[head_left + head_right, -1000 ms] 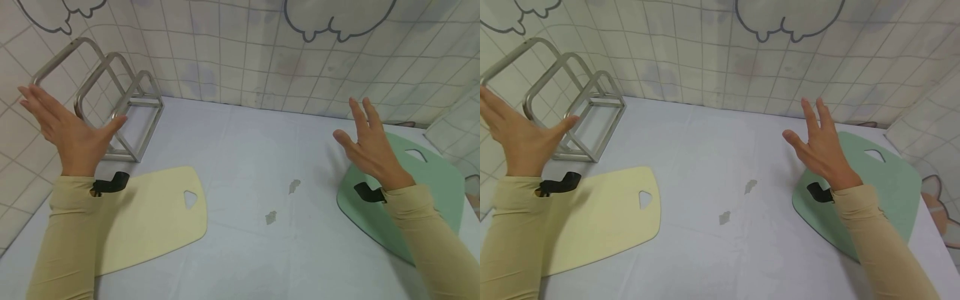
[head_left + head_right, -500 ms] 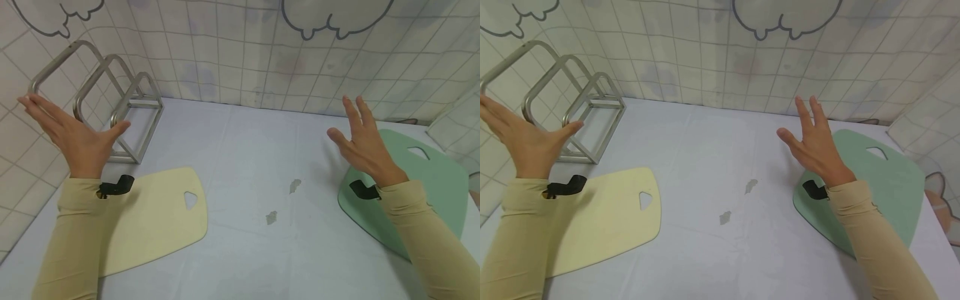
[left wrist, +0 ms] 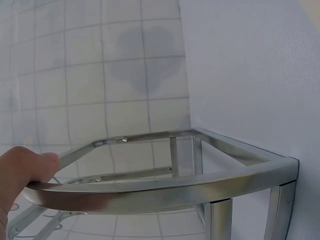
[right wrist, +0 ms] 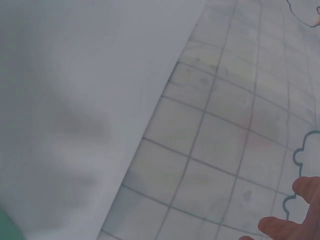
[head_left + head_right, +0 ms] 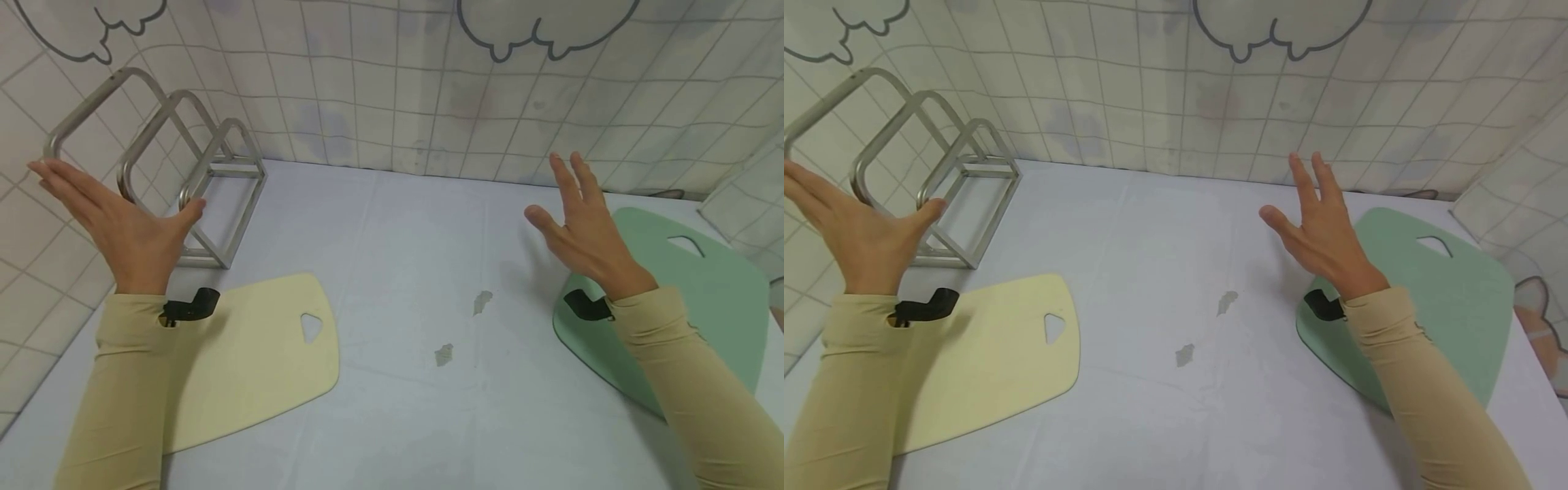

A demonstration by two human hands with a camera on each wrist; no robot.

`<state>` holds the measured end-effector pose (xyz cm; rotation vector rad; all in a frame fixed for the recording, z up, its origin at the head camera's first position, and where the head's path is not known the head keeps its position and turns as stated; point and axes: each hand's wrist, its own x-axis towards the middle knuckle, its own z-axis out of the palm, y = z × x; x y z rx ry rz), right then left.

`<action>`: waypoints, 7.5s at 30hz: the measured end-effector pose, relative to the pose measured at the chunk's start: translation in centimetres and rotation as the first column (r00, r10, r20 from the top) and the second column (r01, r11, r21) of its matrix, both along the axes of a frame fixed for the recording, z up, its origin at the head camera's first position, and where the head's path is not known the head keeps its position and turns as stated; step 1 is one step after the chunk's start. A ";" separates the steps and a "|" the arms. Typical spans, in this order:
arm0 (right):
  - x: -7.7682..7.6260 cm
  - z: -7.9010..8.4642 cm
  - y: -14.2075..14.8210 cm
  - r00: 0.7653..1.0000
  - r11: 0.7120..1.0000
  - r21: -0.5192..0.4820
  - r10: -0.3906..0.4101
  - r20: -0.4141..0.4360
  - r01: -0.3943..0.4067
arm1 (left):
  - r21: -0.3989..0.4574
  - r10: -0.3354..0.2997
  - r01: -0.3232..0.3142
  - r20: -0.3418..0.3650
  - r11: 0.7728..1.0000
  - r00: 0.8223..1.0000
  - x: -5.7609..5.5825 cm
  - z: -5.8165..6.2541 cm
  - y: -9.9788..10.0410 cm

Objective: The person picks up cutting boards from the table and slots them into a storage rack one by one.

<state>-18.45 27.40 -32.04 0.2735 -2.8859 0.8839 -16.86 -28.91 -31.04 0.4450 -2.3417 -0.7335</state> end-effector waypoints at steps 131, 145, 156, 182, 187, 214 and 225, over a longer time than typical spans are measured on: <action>-8.7 0.0 -14.9 0.943 0.942 -0.053 0.327 -0.065 -0.330 | 0.034 -0.236 0.241 -0.104 0.970 0.966 -0.7 -1.0 -2.9; -8.7 -0.2 -15.9 0.942 0.940 -0.060 0.333 -0.037 -0.334 | 0.036 -0.254 0.257 -0.079 0.966 0.964 -0.7 -1.0 -3.4; -8.7 -0.2 -16.1 0.945 0.943 -0.054 0.326 -0.028 -0.327 | 0.035 -0.287 0.291 -0.090 0.956 0.954 -0.8 -1.0 -3.7; -8.8 -0.6 -16.6 0.943 0.942 -0.051 0.331 -0.034 -0.333 | 0.048 -0.338 0.344 -0.099 0.938 0.936 0.6 0.4 -2.6; -8.9 -0.7 -16.9 0.938 0.936 -0.067 0.343 -0.036 -0.345 | 0.029 -0.353 0.358 -0.109 0.933 0.929 0.3 -0.1 -3.2; -9.5 -1.4 -18.2 0.940 0.938 -0.072 0.341 0.004 -0.340 | 0.022 -0.373 0.374 -0.063 0.927 0.926 -0.5 -1.1 -5.0; -9.5 -1.6 -18.4 0.940 0.937 -0.080 0.342 0.010 -0.340 | 0.038 -0.379 0.382 -0.053 0.924 0.924 -0.4 -1.0 -4.9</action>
